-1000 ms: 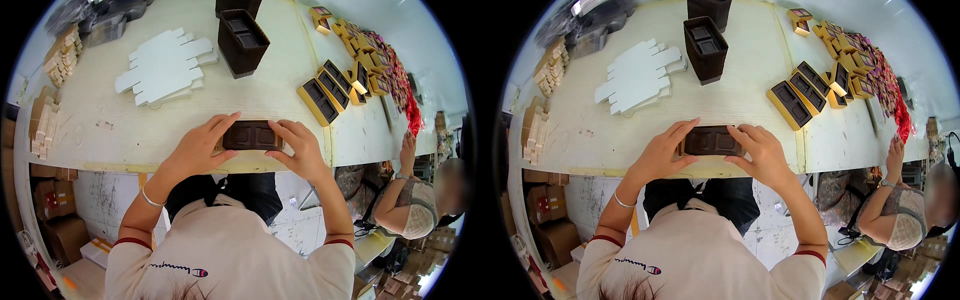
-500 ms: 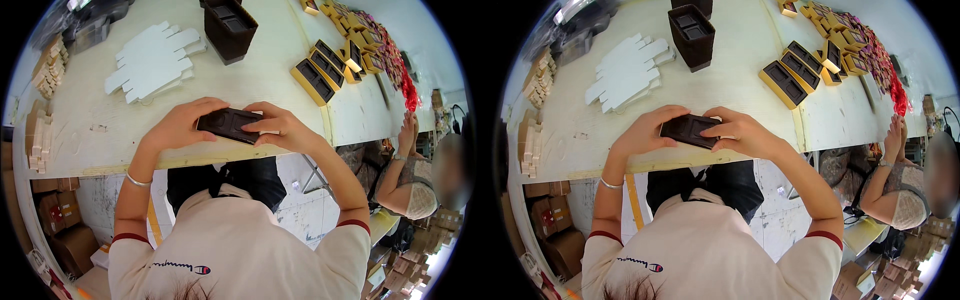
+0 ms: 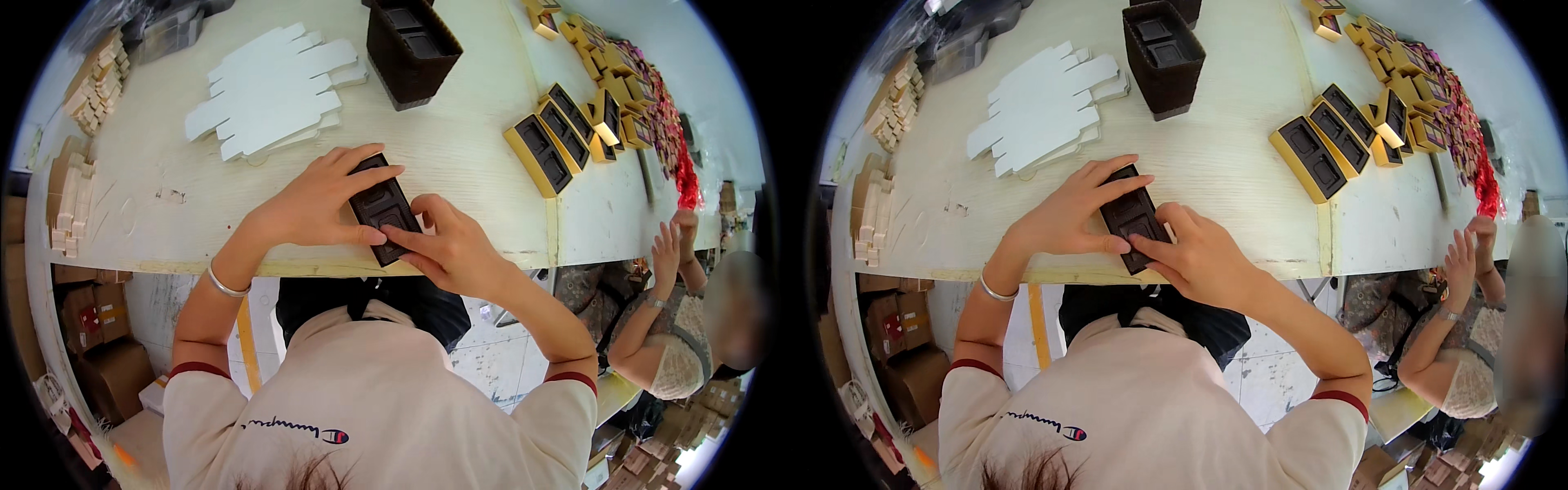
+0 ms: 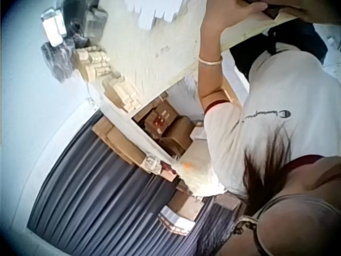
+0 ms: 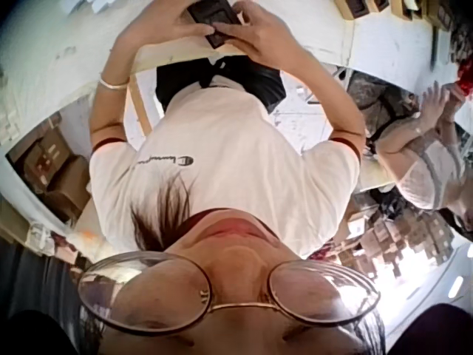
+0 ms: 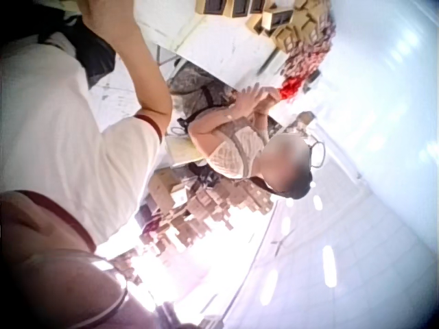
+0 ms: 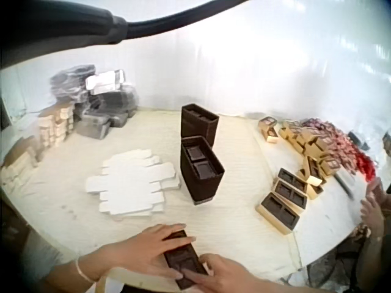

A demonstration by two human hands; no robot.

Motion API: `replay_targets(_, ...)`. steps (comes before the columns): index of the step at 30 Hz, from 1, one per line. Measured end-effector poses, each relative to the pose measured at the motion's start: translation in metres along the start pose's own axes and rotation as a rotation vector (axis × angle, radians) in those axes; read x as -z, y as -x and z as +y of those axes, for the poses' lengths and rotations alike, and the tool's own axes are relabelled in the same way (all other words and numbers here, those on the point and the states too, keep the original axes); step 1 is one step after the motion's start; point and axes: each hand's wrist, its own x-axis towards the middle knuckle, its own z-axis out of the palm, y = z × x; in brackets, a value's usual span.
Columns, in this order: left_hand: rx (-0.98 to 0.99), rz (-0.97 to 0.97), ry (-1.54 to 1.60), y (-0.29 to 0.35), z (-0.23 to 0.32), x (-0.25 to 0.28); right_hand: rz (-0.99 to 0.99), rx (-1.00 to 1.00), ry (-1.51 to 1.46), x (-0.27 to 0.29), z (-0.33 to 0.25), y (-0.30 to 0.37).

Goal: The person folds flat white cardboard pieces into small rectangular boxes, inserts a dark rectangular insert into each box, and places the completed boxes on the table. The process repeats continuously with the same sequence of folding, inserting, and stacking.

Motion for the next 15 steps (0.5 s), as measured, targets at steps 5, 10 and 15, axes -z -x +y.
replay_targets(5, 0.073, 0.085, -0.076, 0.006, 0.007, -0.009, 0.026, 0.074, 0.237, -0.014, 0.004, 0.006)
replay_targets(10, -0.052, 0.253, -0.282, 0.008, 0.007, -0.023, 0.019, -0.132, 0.456, -0.042, -0.018, 0.012)
replay_targets(15, -0.067, 0.187, -0.092, 0.015, 0.007, -0.017, 0.303, -0.281, 0.215, -0.042, -0.023, 0.009)
